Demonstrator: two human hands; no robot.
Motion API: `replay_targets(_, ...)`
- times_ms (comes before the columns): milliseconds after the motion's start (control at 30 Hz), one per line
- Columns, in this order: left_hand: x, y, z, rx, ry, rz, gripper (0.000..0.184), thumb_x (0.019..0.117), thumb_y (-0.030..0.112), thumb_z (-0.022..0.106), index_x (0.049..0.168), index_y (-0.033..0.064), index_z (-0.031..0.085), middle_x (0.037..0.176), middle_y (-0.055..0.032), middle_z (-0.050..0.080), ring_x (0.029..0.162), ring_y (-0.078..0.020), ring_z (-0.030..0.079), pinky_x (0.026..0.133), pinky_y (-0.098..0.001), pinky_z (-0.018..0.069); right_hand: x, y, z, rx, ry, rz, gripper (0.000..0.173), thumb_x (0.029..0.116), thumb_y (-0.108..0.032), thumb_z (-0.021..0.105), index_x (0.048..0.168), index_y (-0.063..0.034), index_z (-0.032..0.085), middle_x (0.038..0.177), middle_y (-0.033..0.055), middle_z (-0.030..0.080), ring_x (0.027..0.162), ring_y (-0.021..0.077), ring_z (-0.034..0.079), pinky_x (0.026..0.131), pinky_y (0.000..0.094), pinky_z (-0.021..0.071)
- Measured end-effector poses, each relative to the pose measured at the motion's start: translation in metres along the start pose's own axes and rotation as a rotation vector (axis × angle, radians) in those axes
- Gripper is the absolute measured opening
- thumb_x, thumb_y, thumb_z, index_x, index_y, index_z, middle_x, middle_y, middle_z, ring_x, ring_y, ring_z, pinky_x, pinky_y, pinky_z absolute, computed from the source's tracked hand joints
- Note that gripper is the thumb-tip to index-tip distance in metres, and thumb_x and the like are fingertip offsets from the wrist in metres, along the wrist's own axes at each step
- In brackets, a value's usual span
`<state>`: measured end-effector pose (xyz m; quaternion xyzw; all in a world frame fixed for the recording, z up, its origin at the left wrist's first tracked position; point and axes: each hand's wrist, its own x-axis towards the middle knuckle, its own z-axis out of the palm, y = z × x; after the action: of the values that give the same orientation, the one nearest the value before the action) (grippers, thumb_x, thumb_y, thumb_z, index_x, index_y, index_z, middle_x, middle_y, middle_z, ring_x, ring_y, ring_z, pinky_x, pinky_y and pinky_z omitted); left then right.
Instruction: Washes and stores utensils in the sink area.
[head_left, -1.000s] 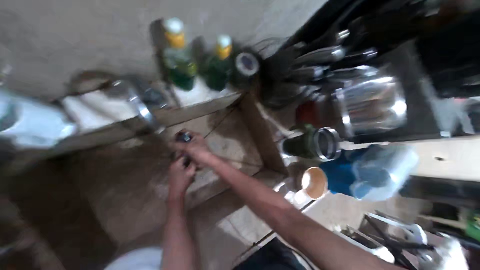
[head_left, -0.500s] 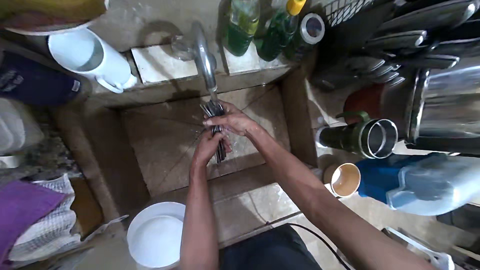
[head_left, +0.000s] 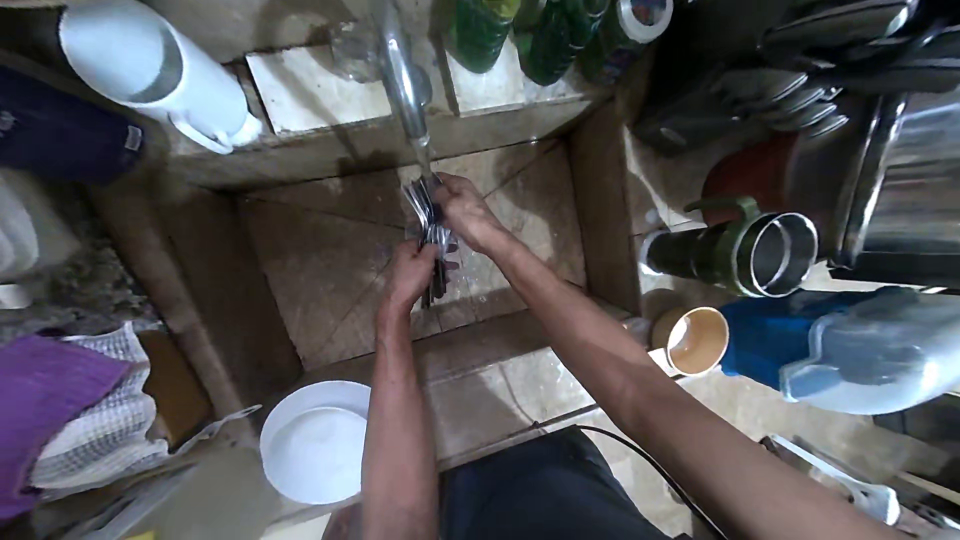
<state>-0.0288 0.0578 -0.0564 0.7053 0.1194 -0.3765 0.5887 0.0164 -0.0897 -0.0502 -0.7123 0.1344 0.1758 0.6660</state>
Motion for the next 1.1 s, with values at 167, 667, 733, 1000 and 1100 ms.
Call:
replay_targets(167, -0.002, -0.001, -0.002, -0.03, -0.039, -0.027, 0.034, 0.1102, 0.019, 0.037, 0.129, 0.0012, 0.058, 0.115, -0.0097, 0.076, 0.087, -0.0262, 0.077, 0.073, -0.0436, 0.0659, 0.003, -0.008, 0.006, -0.276, 0.01, 0.001, 0.032, 0.1096, -0.019, 0.042, 0.122, -0.0012, 0.065, 0.105, 0.0163, 0.069, 0.097, 0.0257, 0.067, 0.089, 0.047, 0.0539)
replay_targets(667, 0.024, -0.003, 0.006, -0.032, -0.214, 0.086, 0.022, 0.1082, 0.02, 0.048, 0.114, 0.0029, 0.06, 0.082, -0.0065, 0.065, 0.07, -0.0166, 0.066, 0.067, -0.0346, 0.0602, -0.004, 0.01, 0.009, 0.218, 0.021, -0.173, 0.027, 0.0963, -0.005, 0.067, 0.121, 0.0051, 0.062, 0.09, 0.0143, 0.07, 0.07, 0.0191, 0.068, 0.067, 0.0358, 0.0612)
replay_targets(733, 0.026, 0.002, 0.008, 0.0, -0.2, 0.131, 0.016, 0.104, 0.016, 0.052, 0.112, 0.0043, 0.06, 0.079, -0.0041, 0.063, 0.068, -0.0134, 0.064, 0.066, -0.0312, 0.0577, -0.005, 0.007, 0.009, 0.263, 0.053, -0.197, 0.021, 0.0954, -0.006, 0.067, 0.114, 0.0039, 0.065, 0.085, 0.0129, 0.067, 0.062, 0.0174, 0.063, 0.059, 0.0338, 0.0582)
replay_targets(1000, 0.018, 0.012, 0.004, 0.248, -0.057, 0.173, 0.02, 0.0958, 0.011, 0.068, 0.112, -0.0004, 0.067, 0.093, -0.0121, 0.068, 0.08, -0.0194, 0.065, 0.075, -0.0422, 0.0562, -0.012, 0.003, 0.015, 0.173, 0.117, -0.331, 0.013, 0.0881, -0.002, 0.072, 0.101, 0.0006, 0.071, 0.094, 0.0085, 0.073, 0.079, 0.0117, 0.067, 0.073, 0.0305, 0.0586)
replay_targets(1100, -0.011, 0.037, -0.026, 0.244, -0.16, 0.17, 0.038, 0.0916, 0.004, 0.072, 0.128, 0.0015, 0.061, 0.115, -0.0128, 0.069, 0.099, -0.0194, 0.067, 0.088, -0.0403, 0.0573, -0.009, 0.007, 0.019, 0.236, 0.11, -0.371, 0.012, 0.0862, 0.0, 0.073, 0.098, 0.0013, 0.072, 0.091, 0.0083, 0.073, 0.08, 0.0119, 0.067, 0.074, 0.0307, 0.0583)
